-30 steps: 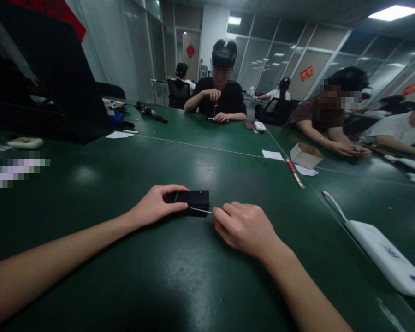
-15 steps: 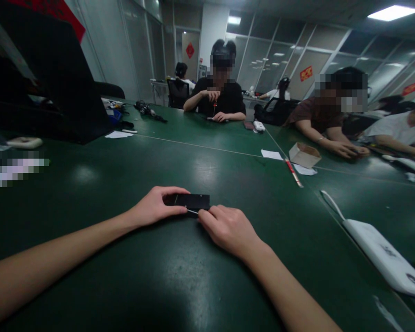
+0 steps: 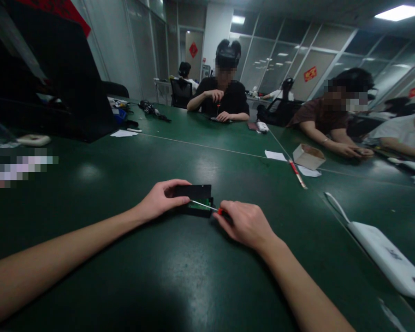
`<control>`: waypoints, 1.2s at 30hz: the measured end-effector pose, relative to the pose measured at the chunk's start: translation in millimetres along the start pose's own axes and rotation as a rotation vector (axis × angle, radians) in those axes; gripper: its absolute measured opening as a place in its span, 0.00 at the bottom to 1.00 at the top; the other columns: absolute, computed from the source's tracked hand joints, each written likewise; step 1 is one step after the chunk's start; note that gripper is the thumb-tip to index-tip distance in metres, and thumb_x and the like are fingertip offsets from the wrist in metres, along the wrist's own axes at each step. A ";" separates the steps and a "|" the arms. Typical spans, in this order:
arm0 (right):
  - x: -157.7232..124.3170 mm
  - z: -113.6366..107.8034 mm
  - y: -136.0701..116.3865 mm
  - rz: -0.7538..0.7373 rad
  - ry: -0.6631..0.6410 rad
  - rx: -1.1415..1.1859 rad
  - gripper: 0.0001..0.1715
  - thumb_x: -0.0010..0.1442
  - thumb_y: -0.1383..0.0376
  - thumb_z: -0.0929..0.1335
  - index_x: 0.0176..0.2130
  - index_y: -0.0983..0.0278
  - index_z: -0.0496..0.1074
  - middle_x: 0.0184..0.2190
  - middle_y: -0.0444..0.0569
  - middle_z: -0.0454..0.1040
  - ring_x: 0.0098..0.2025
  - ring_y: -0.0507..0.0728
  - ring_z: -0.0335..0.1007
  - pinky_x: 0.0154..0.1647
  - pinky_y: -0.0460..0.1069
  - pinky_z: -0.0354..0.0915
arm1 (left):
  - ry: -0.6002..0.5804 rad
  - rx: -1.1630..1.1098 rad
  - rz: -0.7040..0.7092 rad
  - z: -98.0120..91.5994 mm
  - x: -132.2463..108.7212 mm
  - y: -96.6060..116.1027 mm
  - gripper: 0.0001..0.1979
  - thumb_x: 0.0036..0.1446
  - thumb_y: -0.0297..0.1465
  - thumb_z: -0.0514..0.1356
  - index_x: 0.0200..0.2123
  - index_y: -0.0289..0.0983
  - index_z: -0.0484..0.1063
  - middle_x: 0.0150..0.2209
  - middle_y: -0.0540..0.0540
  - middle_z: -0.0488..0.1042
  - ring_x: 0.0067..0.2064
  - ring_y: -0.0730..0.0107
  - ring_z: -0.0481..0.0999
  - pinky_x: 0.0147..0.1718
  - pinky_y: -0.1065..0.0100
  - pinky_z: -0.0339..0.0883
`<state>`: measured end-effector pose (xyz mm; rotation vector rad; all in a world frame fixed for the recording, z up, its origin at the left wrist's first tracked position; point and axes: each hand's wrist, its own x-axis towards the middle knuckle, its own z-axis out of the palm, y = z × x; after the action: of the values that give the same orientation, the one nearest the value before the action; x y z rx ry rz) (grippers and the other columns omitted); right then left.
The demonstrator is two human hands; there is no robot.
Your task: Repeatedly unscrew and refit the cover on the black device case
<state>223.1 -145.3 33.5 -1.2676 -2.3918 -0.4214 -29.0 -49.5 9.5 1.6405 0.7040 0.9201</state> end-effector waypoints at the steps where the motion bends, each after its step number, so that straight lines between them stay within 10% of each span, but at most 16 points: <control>1: -2.3 -2.0 4.3 0.059 0.017 0.015 0.14 0.66 0.58 0.64 0.43 0.67 0.70 0.29 0.50 0.77 0.26 0.54 0.73 0.28 0.47 0.65 | 0.040 -0.068 -0.012 -0.5 1.1 -0.6 0.25 0.47 0.39 0.69 0.49 0.36 0.74 0.46 0.42 0.77 0.46 0.60 0.76 0.46 0.62 0.67; 8: -2.5 4.5 17.8 0.475 -0.113 0.039 0.13 0.64 0.60 0.65 0.43 0.65 0.73 0.35 0.52 0.77 0.33 0.58 0.74 0.32 0.51 0.68 | 0.203 -0.503 -0.125 -5.8 9.3 -1.6 0.25 0.61 0.48 0.54 0.47 0.32 0.74 0.40 0.41 0.75 0.32 0.73 0.71 0.34 0.70 0.67; 21: 14.2 20.6 -24.7 0.287 -0.056 0.281 0.41 0.55 0.53 0.73 0.61 0.64 0.60 0.55 0.62 0.69 0.56 0.68 0.65 0.55 0.66 0.64 | 0.139 -0.777 -0.202 -3.1 10.6 -1.2 0.18 0.63 0.35 0.54 0.53 0.33 0.68 0.47 0.37 0.77 0.42 0.60 0.80 0.48 0.58 0.69; 27: 11.8 22.3 -28.8 0.595 0.036 0.795 0.25 0.53 0.62 0.74 0.48 0.61 0.65 0.43 0.52 0.75 0.44 0.61 0.75 0.46 0.58 0.71 | 0.105 -0.873 -0.239 -4.2 8.2 5.1 0.17 0.64 0.33 0.54 0.54 0.33 0.68 0.48 0.37 0.76 0.46 0.60 0.79 0.52 0.60 0.68; 36: 6.5 2.0 -10.7 0.913 0.313 1.735 0.18 0.67 0.55 0.60 0.49 0.60 0.71 0.50 0.52 0.77 0.53 0.62 0.73 0.49 0.59 0.72 | -0.107 -1.076 -0.340 9.2 -6.4 16.6 0.17 0.67 0.32 0.50 0.55 0.33 0.68 0.51 0.38 0.75 0.51 0.60 0.77 0.49 0.65 0.71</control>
<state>210.4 -145.5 34.0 -0.9482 -0.8692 1.2937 -24.6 -63.6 23.0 0.5828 0.2839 0.7407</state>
